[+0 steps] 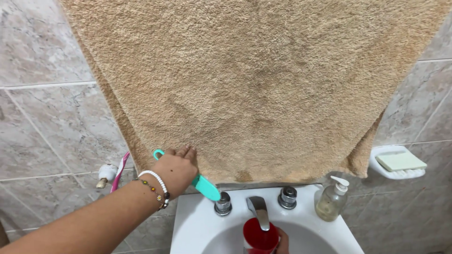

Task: Cleaning a bathroom sink and faucet using a brush and cleaning liquid.

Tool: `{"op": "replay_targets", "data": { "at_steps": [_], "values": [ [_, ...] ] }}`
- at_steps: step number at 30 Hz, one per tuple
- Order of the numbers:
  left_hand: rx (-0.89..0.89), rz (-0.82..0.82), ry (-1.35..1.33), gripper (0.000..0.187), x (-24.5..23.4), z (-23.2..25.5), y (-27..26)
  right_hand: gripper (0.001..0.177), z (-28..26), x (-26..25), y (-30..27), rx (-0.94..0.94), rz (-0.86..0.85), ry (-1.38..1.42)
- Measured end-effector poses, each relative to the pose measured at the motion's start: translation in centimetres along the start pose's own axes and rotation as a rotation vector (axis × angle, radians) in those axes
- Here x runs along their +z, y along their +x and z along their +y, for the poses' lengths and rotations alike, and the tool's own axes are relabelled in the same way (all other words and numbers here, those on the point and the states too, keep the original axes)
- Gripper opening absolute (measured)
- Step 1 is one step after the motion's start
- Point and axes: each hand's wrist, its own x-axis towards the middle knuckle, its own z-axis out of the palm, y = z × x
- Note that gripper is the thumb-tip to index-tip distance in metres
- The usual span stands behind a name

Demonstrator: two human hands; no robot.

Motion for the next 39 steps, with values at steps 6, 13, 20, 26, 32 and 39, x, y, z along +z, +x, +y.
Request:
{"op": "replay_targets", "data": {
  "at_steps": [6,13,20,26,32,39],
  "values": [
    [-0.054,-0.173,-0.116,0.064,-0.7,-0.1,0.4,0.050,-1.5,-0.6,1.5,0.322,-0.084,-0.089],
    [-0.050,-0.257,-0.147,0.065,-1.1,-0.7,0.3,0.096,-9.5,-3.1,-1.2,-0.257,-0.445,-1.358],
    [-0.039,-0.250,-0.128,0.050,-0.6,-0.3,0.7,0.087,-16.8,-0.6,-9.8,-0.264,-0.345,-1.966],
    [-0.098,-0.299,-0.184,0.048,-2.2,0.7,-0.8,0.058,-11.6,-5.3,3.7,-0.731,-0.390,-2.432],
    [-0.047,-0.453,-0.181,0.045,-3.8,0.5,-2.7,0.079,-10.6,1.5,-11.9,-0.151,-0.424,-2.416],
    [-0.057,-0.299,-0.159,0.045,-1.9,-0.2,-3.6,0.076,-15.0,2.2,-15.5,-0.189,-0.342,-2.256]
  ]
}}
